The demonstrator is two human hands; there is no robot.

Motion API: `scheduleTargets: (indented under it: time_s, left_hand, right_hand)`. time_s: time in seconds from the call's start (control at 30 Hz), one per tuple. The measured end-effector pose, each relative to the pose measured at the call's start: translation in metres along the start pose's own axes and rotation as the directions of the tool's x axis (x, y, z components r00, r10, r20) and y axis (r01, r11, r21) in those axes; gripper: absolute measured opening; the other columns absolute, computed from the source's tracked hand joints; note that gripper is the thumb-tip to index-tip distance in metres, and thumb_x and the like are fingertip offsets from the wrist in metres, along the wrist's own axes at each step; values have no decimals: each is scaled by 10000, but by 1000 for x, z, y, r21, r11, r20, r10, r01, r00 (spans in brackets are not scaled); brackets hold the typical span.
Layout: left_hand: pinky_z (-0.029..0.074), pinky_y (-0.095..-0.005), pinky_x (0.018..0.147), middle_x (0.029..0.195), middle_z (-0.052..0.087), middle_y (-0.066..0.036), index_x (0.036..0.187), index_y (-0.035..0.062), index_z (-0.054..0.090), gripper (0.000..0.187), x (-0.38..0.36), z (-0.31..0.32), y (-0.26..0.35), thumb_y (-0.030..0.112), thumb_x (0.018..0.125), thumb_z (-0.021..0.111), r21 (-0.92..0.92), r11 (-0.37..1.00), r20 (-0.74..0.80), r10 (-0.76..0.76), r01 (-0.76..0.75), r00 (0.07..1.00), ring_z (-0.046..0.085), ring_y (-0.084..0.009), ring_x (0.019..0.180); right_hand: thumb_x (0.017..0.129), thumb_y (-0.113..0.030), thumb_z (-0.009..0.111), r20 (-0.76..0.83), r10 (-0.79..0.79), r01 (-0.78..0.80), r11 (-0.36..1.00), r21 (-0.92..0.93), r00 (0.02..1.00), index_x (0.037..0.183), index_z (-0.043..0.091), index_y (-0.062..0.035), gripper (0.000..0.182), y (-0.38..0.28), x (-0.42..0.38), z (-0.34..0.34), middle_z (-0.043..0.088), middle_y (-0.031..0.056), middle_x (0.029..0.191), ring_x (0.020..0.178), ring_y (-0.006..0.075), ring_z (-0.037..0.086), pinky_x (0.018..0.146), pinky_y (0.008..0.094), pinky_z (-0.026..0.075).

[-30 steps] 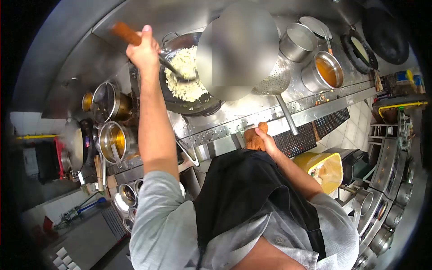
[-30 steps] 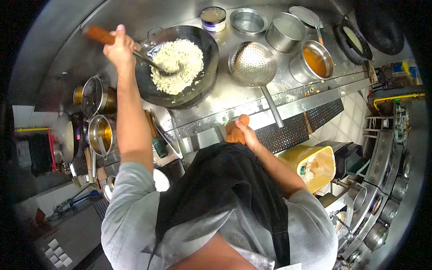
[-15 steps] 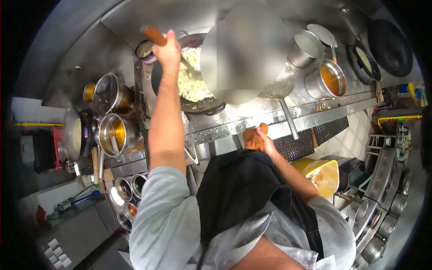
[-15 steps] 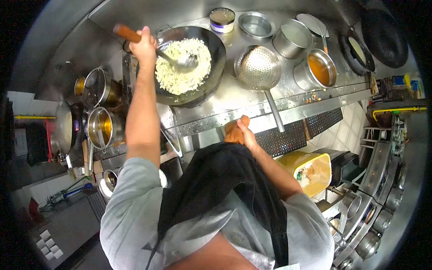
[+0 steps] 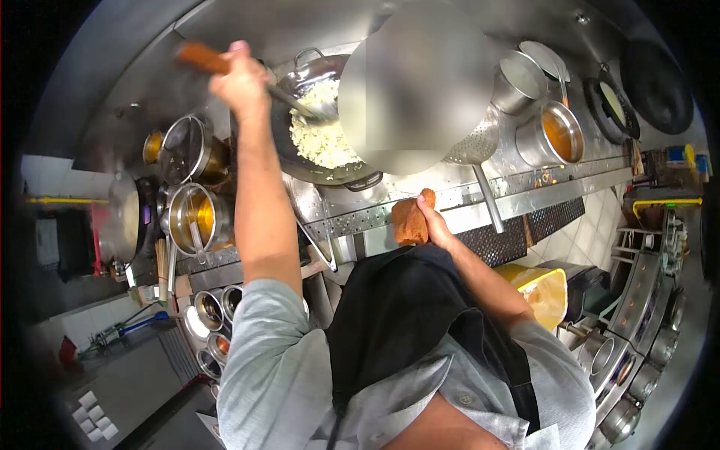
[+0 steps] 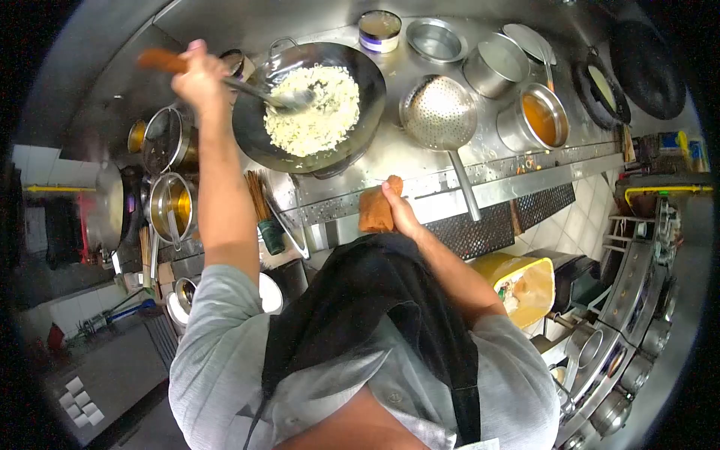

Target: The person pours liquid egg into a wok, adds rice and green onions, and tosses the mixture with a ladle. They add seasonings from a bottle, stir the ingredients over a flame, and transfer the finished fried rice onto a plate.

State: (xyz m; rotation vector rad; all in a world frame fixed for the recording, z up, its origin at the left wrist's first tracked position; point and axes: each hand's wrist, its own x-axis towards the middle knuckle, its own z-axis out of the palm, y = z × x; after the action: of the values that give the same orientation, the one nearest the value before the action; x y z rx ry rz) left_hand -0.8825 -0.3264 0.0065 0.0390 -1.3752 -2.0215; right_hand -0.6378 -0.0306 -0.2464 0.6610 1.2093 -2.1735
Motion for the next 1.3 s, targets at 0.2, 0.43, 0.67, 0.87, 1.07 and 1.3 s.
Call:
scheduleTargets:
  time_s: [0.2,0.43,0.67,0.87,1.07,1.3]
  left_hand:
    - [337,-304,377,477,353,20,727,111,387,277,-20,-51,-40,78,963,528,-112,986,-105,-137,125,985,333,-115,367]
    - [357,-288,437,527,394,4,706,115,410,302,-149,-28,58,118,992,506,-61,992,184,116,-106,976,374,-112,430]
    - [472,-282,628,890,622,-95,944,9,583,201,-135,-78,-33,205,944,629,514,772,551,37,-375,833,592,-152,736]
    - [619,-338,754,1214,596,-240,1435,41,369,630,-186,-119,33,305,928,634,58,484,234,-857,873,459,678,-289,951]
    - [431,-239,433,811,555,-21,1262,104,519,348,-229,-164,5,244,950,585,15,180,298,-940,984,167,542,-92,584]
    - [538,-382,630,922,684,-181,1512,104,295,721,-187,-193,195,122,862,606,996,28,10,-975,79,221,633,-230,578]
  right_hand:
    - [930,-567,553,-55,8,-5,999,42,998,1238,520,53,693,11,15,-15,625,159,1123,957,233,641,857,343,530]
    - [925,-665,447,75,61,-48,986,-162,995,1200,545,-18,709,-34,3,38,662,122,975,756,188,667,470,281,499]
    - [915,-701,405,10,71,-66,960,-273,997,1170,570,-44,724,-39,30,58,671,87,863,567,144,619,331,241,389]
    - [870,-669,511,-100,106,-131,946,-297,989,1085,619,-213,515,-57,59,102,688,10,946,774,132,633,540,286,432]
    - [845,-319,612,215,280,-246,954,-169,936,1045,689,-119,293,-38,122,84,702,62,946,832,180,663,577,306,464]
    - [937,-193,448,601,135,-389,866,315,788,1155,519,-10,293,-30,33,81,629,166,1053,917,299,645,830,476,539]
